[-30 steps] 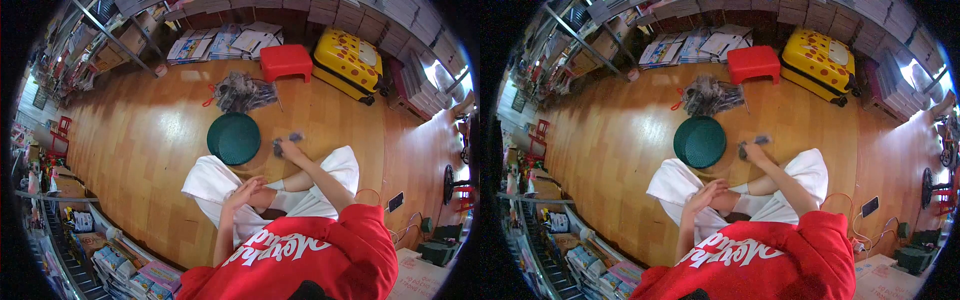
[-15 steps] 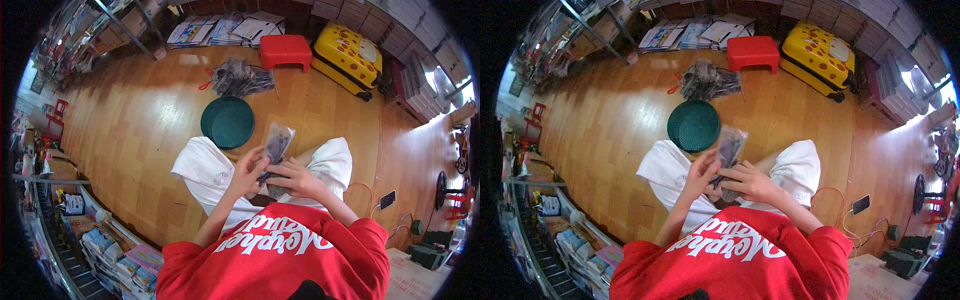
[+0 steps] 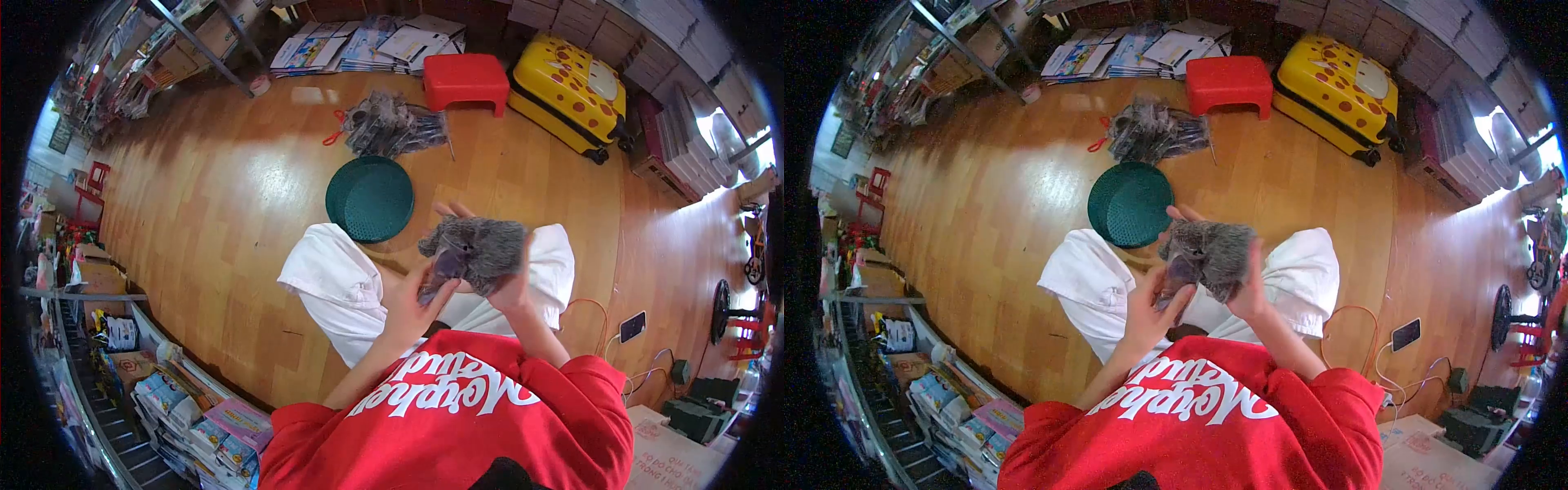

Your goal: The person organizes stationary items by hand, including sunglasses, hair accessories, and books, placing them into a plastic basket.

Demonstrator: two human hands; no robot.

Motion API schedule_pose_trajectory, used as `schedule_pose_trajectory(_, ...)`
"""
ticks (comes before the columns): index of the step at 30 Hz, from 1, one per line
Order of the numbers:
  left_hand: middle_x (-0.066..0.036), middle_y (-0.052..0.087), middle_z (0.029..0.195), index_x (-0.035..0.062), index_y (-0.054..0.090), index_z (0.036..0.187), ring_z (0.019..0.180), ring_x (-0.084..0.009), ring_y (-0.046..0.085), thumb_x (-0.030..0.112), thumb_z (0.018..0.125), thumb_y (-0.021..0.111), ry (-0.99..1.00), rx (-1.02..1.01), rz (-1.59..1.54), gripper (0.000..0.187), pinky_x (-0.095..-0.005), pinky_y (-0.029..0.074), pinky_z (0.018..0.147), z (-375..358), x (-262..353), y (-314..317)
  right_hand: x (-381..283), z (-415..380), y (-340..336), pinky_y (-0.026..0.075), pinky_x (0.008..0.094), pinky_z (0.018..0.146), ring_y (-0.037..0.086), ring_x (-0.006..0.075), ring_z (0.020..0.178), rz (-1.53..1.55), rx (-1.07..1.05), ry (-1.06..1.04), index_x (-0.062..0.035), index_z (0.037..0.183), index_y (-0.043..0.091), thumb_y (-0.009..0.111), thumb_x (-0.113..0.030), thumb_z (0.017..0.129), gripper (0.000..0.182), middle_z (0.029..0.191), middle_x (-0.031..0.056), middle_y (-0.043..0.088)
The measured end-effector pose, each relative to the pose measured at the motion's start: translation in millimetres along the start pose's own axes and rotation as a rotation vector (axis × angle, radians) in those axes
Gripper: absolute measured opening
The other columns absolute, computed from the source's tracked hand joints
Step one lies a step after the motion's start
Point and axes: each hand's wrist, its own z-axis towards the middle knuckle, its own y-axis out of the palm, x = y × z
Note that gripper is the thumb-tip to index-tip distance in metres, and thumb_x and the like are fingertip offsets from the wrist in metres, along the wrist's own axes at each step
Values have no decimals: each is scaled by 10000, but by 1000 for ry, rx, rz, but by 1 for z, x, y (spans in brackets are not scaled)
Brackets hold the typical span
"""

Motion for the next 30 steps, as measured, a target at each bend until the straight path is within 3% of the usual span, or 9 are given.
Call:
schedule_pose_trajectory(1,-97,649,821,-2,526,1109,725,-154,631,181,787,686,12,-45,72,404,-254,483,673,1,2,-4,4,0,-4,398,333,950,492,204,1133,102,75,40,-14,1342,325,509,-473,860,690,1316,119,434)
schedule_pose_trajectory(5,-108,645,825,-18,525,1097,719,-158,626,175,788,683,61,-215,81,397,-270,483,647,0,-3,-17,-1,-5,-9,464,257,835,596,137,919,-655,161,75,27,1085,570,537,122,747,353,950,81,645)
schedule_pose_trajectory(17,-82,628,852,-47,507,1104,708,-93,602,63,838,605,-172,-168,-350,305,-203,481,601,-5,14,-27,-18,7,-18,499,340,833,623,233,915,-398,696,-209,35,1102,534,509,66,800,304,989,134,637)
schedule_pose_trajectory(20,-83,626,846,-40,505,1112,701,-91,600,69,837,608,-149,-100,-369,313,-206,481,598,-4,11,-27,-31,0,-13,475,363,874,594,245,983,-387,651,-273,20,1142,508,539,24,804,339,1068,140,607)
schedule_pose_trajectory(21,-80,624,834,-38,501,1120,702,-90,598,79,842,607,-199,-90,-362,320,-206,472,594,-4,10,-27,-22,-6,-13,447,356,903,550,224,1056,-275,405,-243,12,1192,474,547,2,809,389,1182,143,548)
schedule_pose_trajectory(22,-79,623,827,-39,503,1119,701,-89,596,84,843,607,-155,-102,-345,319,-205,467,591,-3,11,-24,-5,-17,-32,422,334,923,504,183,1107,-755,405,-92,7,1241,433,533,1,816,437,1266,138,482)
schedule_pose_trajectory(24,-76,622,813,-39,507,1116,701,-87,592,95,846,609,-67,-129,-309,319,-203,458,586,2,16,-19,-3,-10,10,433,293,891,543,150,1030,-780,124,-92,15,1204,487,530,30,793,414,1165,113,559)
schedule_pose_trajectory(27,-91,632,848,-47,510,1105,740,-103,603,74,834,609,40,-188,-13,312,-225,478,644,1,10,-25,9,-6,-12,455,275,849,580,144,949,-456,318,117,20,1116,567,534,49,777,342,1042,90,619)
schedule_pose_trajectory(30,-74,628,839,-45,524,1101,719,-88,592,88,846,605,-147,-196,-198,299,-206,460,610,-3,20,-29,-1,3,-10,471,257,813,598,136,890,-496,378,-17,30,1025,617,528,64,777,266,954,83,646)
